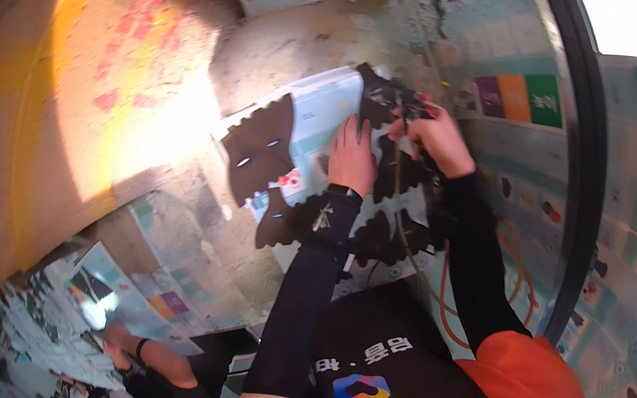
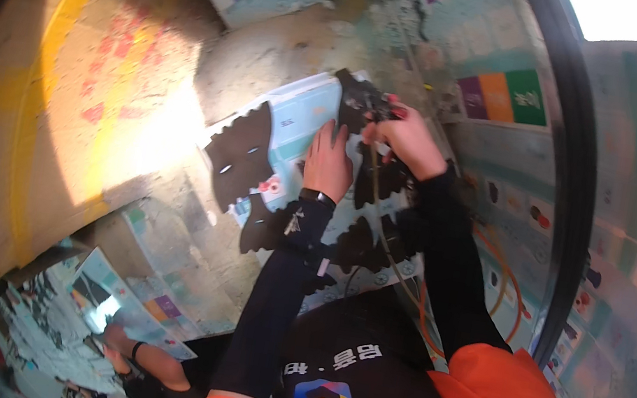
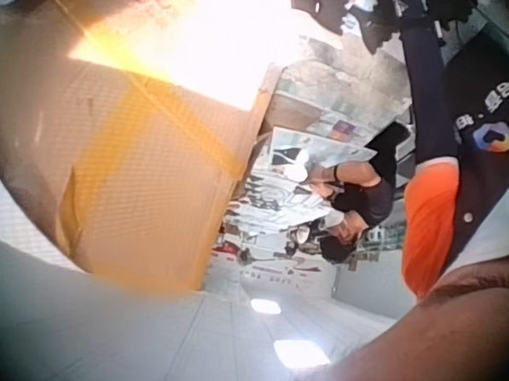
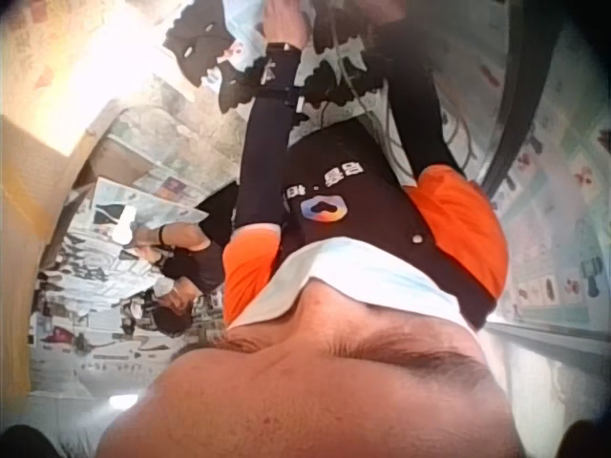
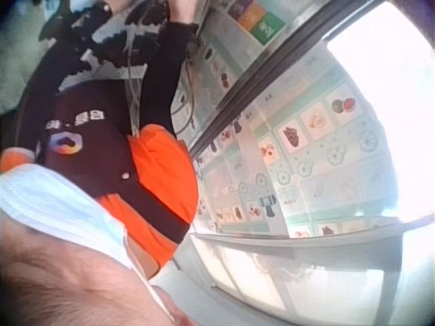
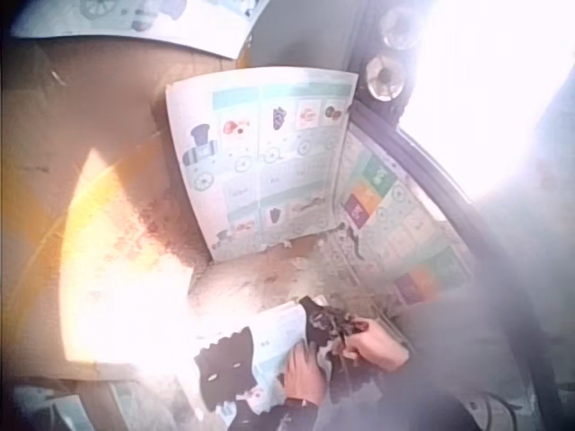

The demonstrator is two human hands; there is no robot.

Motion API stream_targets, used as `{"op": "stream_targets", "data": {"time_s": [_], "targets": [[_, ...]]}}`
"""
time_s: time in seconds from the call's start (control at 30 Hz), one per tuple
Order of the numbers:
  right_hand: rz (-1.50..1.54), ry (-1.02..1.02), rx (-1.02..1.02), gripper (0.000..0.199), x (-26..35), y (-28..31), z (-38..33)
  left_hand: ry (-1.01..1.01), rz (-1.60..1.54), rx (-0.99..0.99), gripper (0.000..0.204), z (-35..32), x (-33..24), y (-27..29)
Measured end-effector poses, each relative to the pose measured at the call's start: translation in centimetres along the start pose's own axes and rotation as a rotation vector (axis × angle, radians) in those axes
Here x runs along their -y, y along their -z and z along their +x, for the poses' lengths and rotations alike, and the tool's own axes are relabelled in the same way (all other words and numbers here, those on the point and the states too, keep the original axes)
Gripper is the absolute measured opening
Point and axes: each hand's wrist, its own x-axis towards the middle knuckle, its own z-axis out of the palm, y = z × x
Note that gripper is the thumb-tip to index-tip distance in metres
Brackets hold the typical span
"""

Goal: Using a glue gun to apply adhesive to shoe upper components on a manufacturing floor.

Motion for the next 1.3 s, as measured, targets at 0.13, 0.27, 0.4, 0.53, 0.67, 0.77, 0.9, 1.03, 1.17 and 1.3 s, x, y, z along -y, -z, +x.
{"op": "stream_targets", "data": {"time_s": [0.13,0.27,0.4,0.53,0.67,0.77,0.9,1.03,1.17,1.3], "targets": [[0.023,0.048,-0.011,0.045,2.4,-0.4,-4.3,0.236,0.154,-0.220,0.053,-1.9,0.6,2.9],[0.045,0.070,0.094,0.044,3.1,-3.9,-4.9,0.466,0.177,-0.287,0.063,-3.7,2.5,4.1],[0.014,0.072,0.082,0.043,2.8,-4.9,-5.1,0.606,0.061,-0.490,0.068,-3.2,4.8,5.8],[0.003,0.063,0.076,0.043,2.8,-4.6,-5.9,0.512,0.076,-0.419,0.070,-1.5,9.4,8.1],[0.006,0.046,0.048,0.044,1.6,-4.5,-5.6,0.447,0.025,-0.162,0.076,-0.2,8.9,7.9],[0.004,0.037,0.076,0.043,1.0,-6.0,-5.1,0.380,-0.068,-0.116,0.076,-0.2,7.8,5.8],[-0.008,0.030,0.089,0.039,-0.3,-6.7,-4.4,0.217,-0.088,-0.206,0.063,-0.1,8.3,6.6],[-0.052,0.010,0.086,0.034,-0.1,-7.0,-4.8,0.222,0.273,-0.065,0.065,-2.7,10.8,10.9],[0.016,-0.001,0.099,0.029,-1.1,-9.2,-4.4,0.236,0.302,-0.014,0.063,-4.6,11.7,11.2],[-0.051,0.060,0.126,0.027,-1.5,-11.8,-3.4,0.130,0.272,-0.062,0.053,-4.4,12.0,10.7]]}}
